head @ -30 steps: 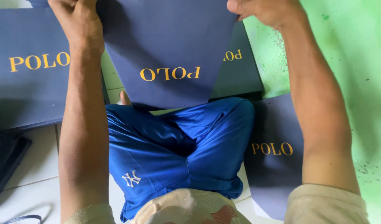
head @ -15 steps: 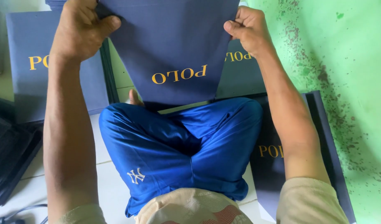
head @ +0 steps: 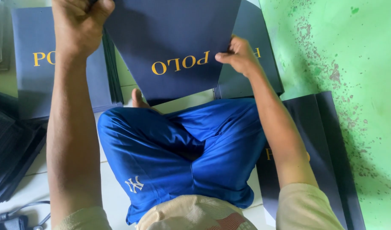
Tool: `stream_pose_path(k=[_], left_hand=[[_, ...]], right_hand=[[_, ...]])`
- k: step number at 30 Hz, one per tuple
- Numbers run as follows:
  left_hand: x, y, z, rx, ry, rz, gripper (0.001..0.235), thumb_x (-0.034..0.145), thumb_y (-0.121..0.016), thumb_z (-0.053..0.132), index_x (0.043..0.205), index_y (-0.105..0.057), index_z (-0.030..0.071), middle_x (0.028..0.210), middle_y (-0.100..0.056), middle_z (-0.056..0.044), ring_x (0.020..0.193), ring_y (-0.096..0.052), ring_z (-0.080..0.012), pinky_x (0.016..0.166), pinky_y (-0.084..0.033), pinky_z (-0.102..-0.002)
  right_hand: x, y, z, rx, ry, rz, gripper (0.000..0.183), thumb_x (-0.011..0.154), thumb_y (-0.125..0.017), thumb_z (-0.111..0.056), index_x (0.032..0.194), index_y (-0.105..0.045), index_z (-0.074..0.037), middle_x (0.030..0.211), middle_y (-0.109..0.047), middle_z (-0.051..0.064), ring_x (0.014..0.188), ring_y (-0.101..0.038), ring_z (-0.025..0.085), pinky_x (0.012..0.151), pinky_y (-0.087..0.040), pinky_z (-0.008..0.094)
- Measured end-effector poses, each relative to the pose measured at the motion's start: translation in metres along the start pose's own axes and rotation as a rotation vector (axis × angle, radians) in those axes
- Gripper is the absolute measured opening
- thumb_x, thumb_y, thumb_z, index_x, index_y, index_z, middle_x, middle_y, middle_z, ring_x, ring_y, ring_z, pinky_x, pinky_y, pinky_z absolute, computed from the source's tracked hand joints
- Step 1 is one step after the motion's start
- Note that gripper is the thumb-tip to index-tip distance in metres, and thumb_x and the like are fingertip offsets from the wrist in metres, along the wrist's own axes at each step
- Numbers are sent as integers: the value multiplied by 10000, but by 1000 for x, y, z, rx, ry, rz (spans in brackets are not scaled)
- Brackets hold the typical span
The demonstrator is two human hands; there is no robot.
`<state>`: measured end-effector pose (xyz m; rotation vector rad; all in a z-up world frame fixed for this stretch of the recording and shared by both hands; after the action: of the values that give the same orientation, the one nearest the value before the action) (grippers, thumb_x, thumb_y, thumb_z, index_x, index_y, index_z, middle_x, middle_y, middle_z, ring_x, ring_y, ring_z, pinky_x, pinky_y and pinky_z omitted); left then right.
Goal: The person sits cross-legged on the floor and folds a flat, dark blue paper sheet with gold lettering into a box shape. They fold the side flaps inward, tuck the top flaps to secure the structure, and then place the finished box onto a stack of similar boxes.
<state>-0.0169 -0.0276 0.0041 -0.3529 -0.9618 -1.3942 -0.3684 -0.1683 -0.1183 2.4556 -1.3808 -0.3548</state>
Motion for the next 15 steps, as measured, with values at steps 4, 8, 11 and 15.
stream_pose_path(k=[4,8,11,15], left_hand=[[4,-1,-6,-39,23,40,344,1295,-617,-23,996,-458,38,835,-233,-24,733,-148,-174,695,-178,-384],[-4,-6,-15,48,39,256,261,1215,-664,216,1147,-591,-25,768,-341,-35,659,-250,-144,599,-215,-359],[-14,-25,-20,-20,62,459,366,1114,-690,376,1104,-580,26,743,-388,-8,620,-294,-110,531,-238,-318],[-40,-63,-31,-213,346,886,209,1015,-683,234,908,-509,191,725,-394,59,597,-345,-41,433,-280,-230]], right_hand=[[4,-9,50,17,-139,70,447,833,-783,-89,1259,-647,-89,1245,-748,97,1136,-723,217,1026,-586,352],[-1,-11,72,-138,-262,261,719,911,-737,-337,1480,-333,-161,1428,-482,75,1276,-493,256,1069,-435,393],[-3,-31,85,-155,-255,342,1062,907,-718,-542,1636,-77,-110,1711,-184,181,1565,-211,378,1244,-251,480],[-21,-73,74,350,-240,466,863,805,-728,-465,1527,-393,-132,1500,-570,84,1358,-571,202,1142,-454,333]])
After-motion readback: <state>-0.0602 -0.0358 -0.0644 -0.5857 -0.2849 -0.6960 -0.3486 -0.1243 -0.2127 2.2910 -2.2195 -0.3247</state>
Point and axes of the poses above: each hand's wrist, its own x-axis towards the middle knuckle, its own y-axis out of the back of the hand, z = x × y, the point moved 5 cm from there along x, towards the middle knuckle
